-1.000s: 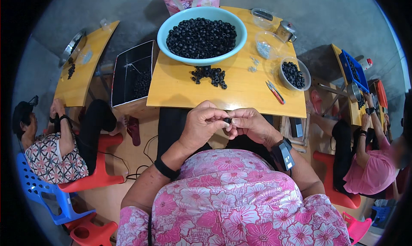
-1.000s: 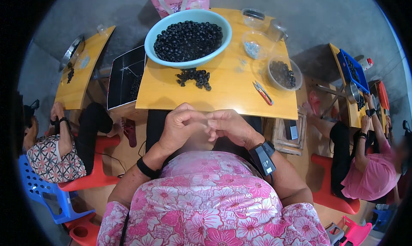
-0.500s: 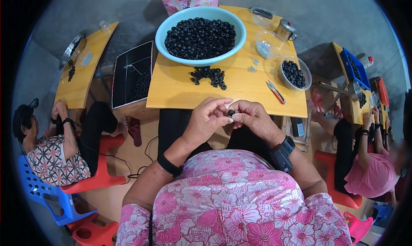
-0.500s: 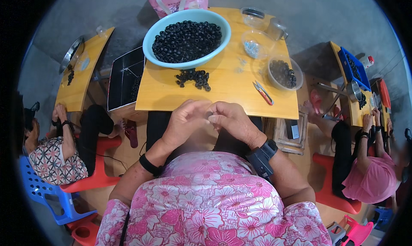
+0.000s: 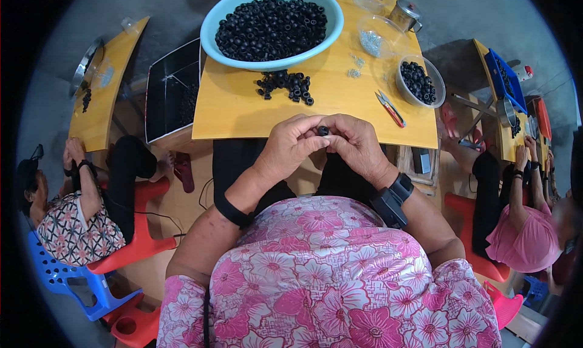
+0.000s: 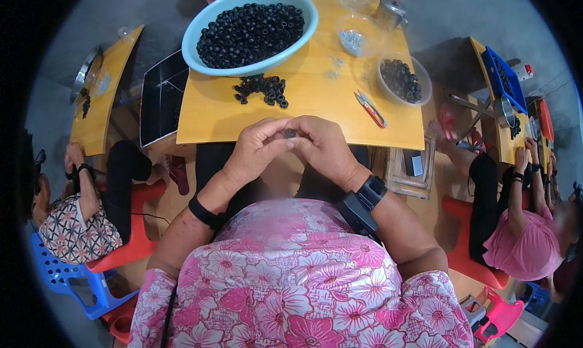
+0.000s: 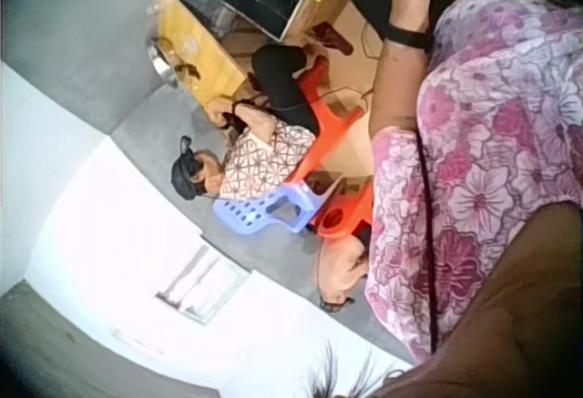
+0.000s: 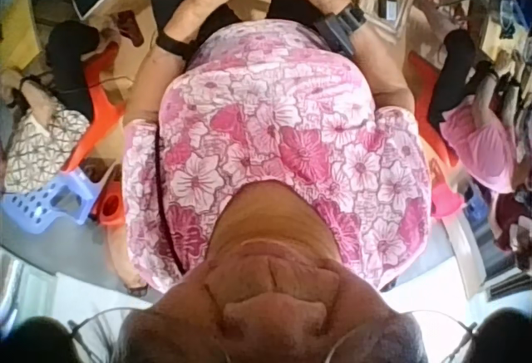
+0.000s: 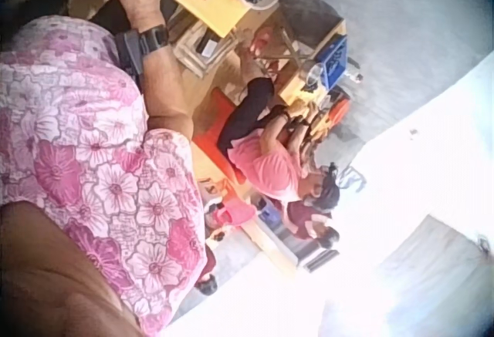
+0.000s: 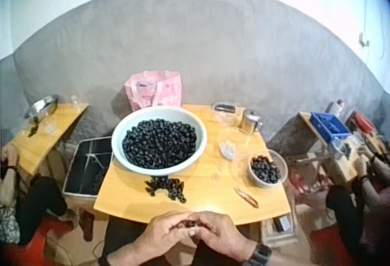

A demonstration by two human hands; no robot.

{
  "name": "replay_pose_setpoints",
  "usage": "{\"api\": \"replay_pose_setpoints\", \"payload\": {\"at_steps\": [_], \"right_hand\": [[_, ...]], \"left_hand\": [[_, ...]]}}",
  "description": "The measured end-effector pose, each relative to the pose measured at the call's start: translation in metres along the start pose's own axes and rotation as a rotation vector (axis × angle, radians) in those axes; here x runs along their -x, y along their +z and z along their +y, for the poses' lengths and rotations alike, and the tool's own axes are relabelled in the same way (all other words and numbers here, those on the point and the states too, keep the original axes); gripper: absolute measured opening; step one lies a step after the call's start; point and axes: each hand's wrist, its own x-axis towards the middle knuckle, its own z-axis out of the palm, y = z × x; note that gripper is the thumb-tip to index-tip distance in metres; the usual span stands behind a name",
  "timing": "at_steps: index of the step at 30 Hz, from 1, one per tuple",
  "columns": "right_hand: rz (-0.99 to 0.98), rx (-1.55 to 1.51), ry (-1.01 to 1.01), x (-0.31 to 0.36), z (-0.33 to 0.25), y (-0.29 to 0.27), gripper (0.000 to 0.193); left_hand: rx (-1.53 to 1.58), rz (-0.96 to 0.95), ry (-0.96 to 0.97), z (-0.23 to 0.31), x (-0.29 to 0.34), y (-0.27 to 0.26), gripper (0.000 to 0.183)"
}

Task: The recorder is assembling small black rubber or plastic components by hand in a factory environment.

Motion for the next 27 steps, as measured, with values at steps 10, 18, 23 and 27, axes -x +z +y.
{"api": "replay_pose_setpoints", "payload": {"at_steps": [10, 18, 23, 27], "right_hand": [[0.002, 0.146, -0.059, -0.006, -0.002, -0.006, 0.027], [0.001, 0.217, -0.117, -0.008, 0.0, -0.003, 0.029], [-0.108, -0.172, 0.222, -0.011, 0.004, -0.009, 0.023], [-0.162, -0.611, 0.412, -0.017, 0.001, -0.015, 0.017]], "left_hand": [[0.084, 0.0, 0.043, -0.002, -0.008, 0.0, 0.042], [0.005, -0.023, 0.027, -0.009, -0.013, -0.006, 0.044], [0.073, -0.025, 0.0, -0.005, -0.014, -0.002, 0.038], [0.27, 0.097, -0.061, -0.014, -0.011, 0.004, 0.033]]}}
